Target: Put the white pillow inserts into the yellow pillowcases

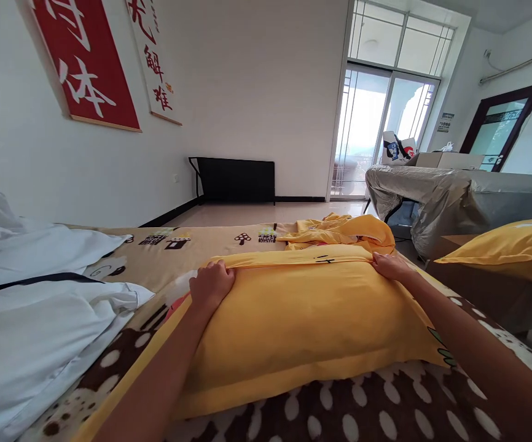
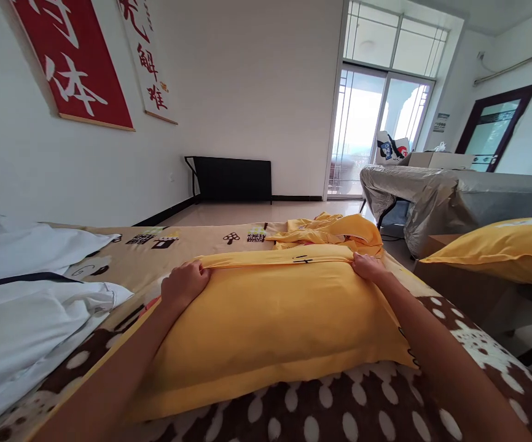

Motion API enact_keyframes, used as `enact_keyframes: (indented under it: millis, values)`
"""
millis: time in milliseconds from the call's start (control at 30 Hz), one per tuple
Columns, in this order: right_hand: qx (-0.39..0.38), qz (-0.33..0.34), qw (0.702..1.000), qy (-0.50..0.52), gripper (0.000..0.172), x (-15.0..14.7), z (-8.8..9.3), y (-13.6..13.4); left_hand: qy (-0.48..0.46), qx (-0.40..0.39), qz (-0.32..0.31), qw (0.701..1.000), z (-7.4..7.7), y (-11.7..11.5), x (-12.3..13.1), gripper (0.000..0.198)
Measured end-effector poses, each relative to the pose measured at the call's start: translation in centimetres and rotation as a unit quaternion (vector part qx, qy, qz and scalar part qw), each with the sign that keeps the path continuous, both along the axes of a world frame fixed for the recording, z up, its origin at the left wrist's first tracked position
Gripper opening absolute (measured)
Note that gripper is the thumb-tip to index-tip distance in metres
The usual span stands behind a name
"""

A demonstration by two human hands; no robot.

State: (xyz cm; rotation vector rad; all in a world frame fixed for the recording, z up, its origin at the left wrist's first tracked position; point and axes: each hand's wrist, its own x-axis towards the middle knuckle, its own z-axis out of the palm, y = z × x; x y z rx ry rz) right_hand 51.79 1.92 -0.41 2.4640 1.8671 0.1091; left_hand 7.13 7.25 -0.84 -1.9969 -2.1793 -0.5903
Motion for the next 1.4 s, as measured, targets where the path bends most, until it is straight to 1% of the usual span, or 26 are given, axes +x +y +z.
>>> enact_keyframes:
  millis: [133,267,433,533,600,667,733,800,867,900,933,967,1000,1033,1100,1167,1200,1233,1267,1300,1333,1400]
  values:
    - [-0.01,0.025,0.999,-0.026,0.034,-1.0,-0.1,-0.4,0.0,0.06,0.012,0.998,-0.3,-0.4,0.2,0.036]
    - [0.002,0.02,0.999,-0.043,0.034,-2.3,-0.1,-0.5,0.012,0.095,0.004,0.995,-0.8,-1.2,0.1,0.038]
    - [0.054,0.003,0.998,-0.044,0.035,-2.4,-0.6,-1.2,0.013,0.131,-0.016,0.991,-0.9,-2.0,0.0,0.039]
    - [0.1,-0.009,0.994,-0.036,0.035,-2.0,-0.9,-2.0,-0.01,0.154,-0.03,0.988,-0.5,-2.7,-0.3,0.036]
    - [0.138,-0.013,0.99,-0.03,0.034,-1.8,-0.7,-2.4,-0.033,0.178,-0.037,0.983,0.6,-3.4,-0.5,0.033]
    - [0.184,-0.012,0.983,-0.024,0.029,-1.6,0.2,-2.7,-0.056,0.216,-0.04,0.974,2.4,-4.2,-0.4,0.03]
    - [0.237,-0.009,0.971,-0.02,0.029,-1.4,1.8,-3.0,-0.078,0.266,-0.04,0.96,5.0,-5.1,0.0,0.028]
    - [0.295,-0.012,0.955,-0.018,0.034,-1.0,3.7,-3.3,-0.099,0.319,-0.03,0.942,8.0,-6.0,0.6,0.027]
    - [0.352,-0.023,0.935,-0.021,0.039,-0.3,5.3,-3.7,-0.119,0.383,-0.02,0.916,10.4,-6.7,1.0,0.025]
    - [0.378,-0.034,0.925,-0.023,0.042,0.1,5.8,-4.0,-0.128,0.423,-0.023,0.897,11.1,-7.0,1.0,0.023]
    - [0.403,-0.044,0.914,-0.026,0.044,0.5,5.9,-4.3,-0.136,0.46,-0.029,0.877,11.4,-7.2,0.8,0.021]
    - [0.423,-0.045,0.905,-0.029,0.046,0.9,5.7,-4.7,-0.14,0.49,-0.039,0.859,11.1,-7.4,0.5,0.019]
    - [0.434,-0.034,0.9,-0.034,0.047,1.2,5.0,-5.2,-0.137,0.506,-0.056,0.85,10.4,-7.5,0.0,0.019]
    - [0.435,-0.011,0.899,-0.04,0.047,1.5,3.9,-5.7,-0.128,0.505,-0.075,0.85,9.2,-7.5,-0.7,0.019]
    - [0.403,0.066,0.911,-0.051,0.044,1.9,1.0,-6.8,-0.086,0.452,-0.135,0.877,5.9,-7.6,-2.2,0.02]
    - [0.343,0.141,0.927,-0.058,0.037,1.9,-1.8,-7.8,-0.05,0.385,-0.198,0.9,2.5,-7.7,-3.6,0.017]
    - [0.316,0.168,0.932,-0.06,0.034,1.8,-2.9,-8.1,-0.039,0.359,-0.215,0.907,1.1,-7.7,-4.2,0.016]
    - [0.295,0.188,0.935,-0.062,0.033,1.7,-3.5,-8.3,-0.03,0.338,-0.224,0.914,0.1,-7.7,-4.7,0.016]
    - [0.279,0.202,0.936,-0.065,0.032,1.6,-3.8,-8.4,-0.024,0.322,-0.225,0.919,-0.6,-7.7,-5.2,0.017]
    - [0.268,0.211,0.938,-0.069,0.032,1.6,-3.6,-8.4,-0.02,0.312,-0.22,0.924,-0.9,-7.7,-5.6,0.018]
    - [0.258,0.218,0.939,-0.072,0.031,1.6,-3.1,-8.4,-0.015,0.303,-0.216,0.928,-1.0,-7.7,-5.9,0.019]
    - [0.232,0.24,0.939,-0.08,0.026,1.9,-1.3,-8.4,0.01,0.282,-0.223,0.933,-0.5,-7.9,-6.4,0.02]
